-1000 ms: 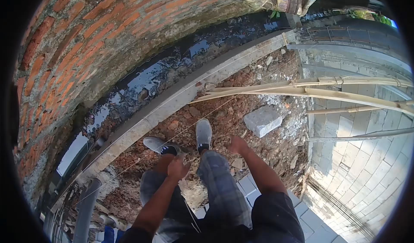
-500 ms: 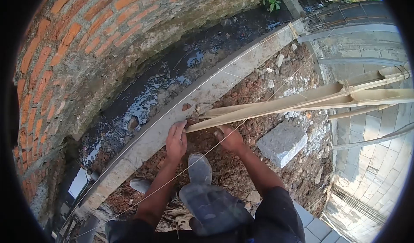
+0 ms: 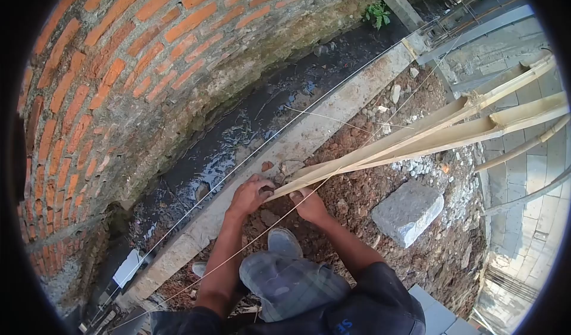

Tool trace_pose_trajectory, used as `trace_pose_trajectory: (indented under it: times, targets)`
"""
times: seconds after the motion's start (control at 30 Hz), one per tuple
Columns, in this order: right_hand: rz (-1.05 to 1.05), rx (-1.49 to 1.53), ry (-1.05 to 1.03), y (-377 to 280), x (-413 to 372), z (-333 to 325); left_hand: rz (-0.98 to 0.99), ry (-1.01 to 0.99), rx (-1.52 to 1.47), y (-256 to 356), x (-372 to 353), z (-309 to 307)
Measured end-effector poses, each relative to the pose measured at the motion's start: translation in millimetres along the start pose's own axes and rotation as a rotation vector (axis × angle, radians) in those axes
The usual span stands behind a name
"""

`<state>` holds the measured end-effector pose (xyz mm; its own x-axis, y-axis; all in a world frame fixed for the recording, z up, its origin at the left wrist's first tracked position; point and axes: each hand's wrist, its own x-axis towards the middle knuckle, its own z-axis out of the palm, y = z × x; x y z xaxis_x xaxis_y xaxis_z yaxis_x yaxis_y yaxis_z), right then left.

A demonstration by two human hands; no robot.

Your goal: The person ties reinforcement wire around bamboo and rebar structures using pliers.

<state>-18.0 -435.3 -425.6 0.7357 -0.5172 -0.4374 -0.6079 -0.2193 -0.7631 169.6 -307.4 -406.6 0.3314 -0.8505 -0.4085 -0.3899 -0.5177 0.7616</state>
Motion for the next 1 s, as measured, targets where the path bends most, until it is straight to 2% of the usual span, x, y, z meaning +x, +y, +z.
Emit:
trace_pose_trajectory:
  times: [0.03,0.1,0.13,0.17,0.23,0.27,0.33,0.43,0.47,0.57,0.63,0.7,0.73,0.77,0.8,0.87,0.9,0.97,1.0]
  targets:
    - [0.008,0.006,0.003,-6.4,-3.3,-0.2,0.000,-0.010,0.003,-7.7,-3.0,3.2]
    - [-0.057,0.048,0.016,-13.5,-5.6,-6.4,0.081,0.151,0.004,-24.9,-8.9,11.2]
    - [0.044,0.028,-0.007,-2.1,-3.1,-3.7,0.055,0.138,0.014,-30.7,-15.6,12.1]
    - [0.071,0.027,0.063,-0.9,-5.3,-7.9,0.045,0.114,0.024,-35.7,-23.1,13.9]
    - [0.044,0.001,-0.079,3.2,-15.3,-17.7,-0.042,0.013,0.032,-31.5,-38.8,8.7]
    - [0.068,0.004,-0.024,7.8,-20.8,-28.4,0.006,-0.021,0.040,-26.4,-40.4,10.1]
    - [0.104,-0.212,-0.168,13.2,-18.9,-50.0,0.034,0.137,0.097,-17.1,-35.6,6.9]
    - [0.176,-0.308,-0.086,41.3,-13.1,-92.0,0.215,0.122,0.214,5.7,-19.6,4.9]
    - [0.208,-0.340,-0.002,51.9,-9.8,-109.0,0.183,0.004,0.271,-2.1,-12.1,11.1]
    - [0.312,-0.321,0.313,52.8,-1.4,-167.3,0.178,-0.018,0.379,-3.6,-10.3,14.6]
    - [0.193,-0.441,0.591,132.0,32.5,-188.3,0.143,0.002,0.366,-4.6,-11.7,18.4]
    - [-0.197,-0.226,0.775,153.2,55.6,-209.1,0.188,0.055,0.404,-7.5,-15.1,24.4]
    - [-0.065,-0.190,0.825,172.7,67.3,-210.6,0.221,0.118,0.404,-9.4,-16.4,29.2]
    - [-0.107,-0.035,0.853,223.3,88.6,-211.0,0.215,0.124,0.409,-12.6,-18.5,31.0]
    - [-0.113,-0.030,0.849,220.5,102.0,-218.0,0.238,0.157,0.362,-16.2,-21.2,33.4]
    - [0.271,0.015,0.870,203.3,129.5,-235.6,0.292,0.259,0.301,-17.9,-25.0,36.7]
    - [-0.008,-0.921,0.842,199.9,138.1,-241.8,0.280,0.276,0.298,-17.3,-26.3,36.1]
    - [-0.044,-0.647,0.551,168.7,133.2,-260.5,0.286,0.296,0.272,-17.6,-31.6,32.3]
    - [0.164,-0.763,0.460,135.7,143.1,-266.1,0.263,0.312,0.269,-17.5,-34.7,29.7]
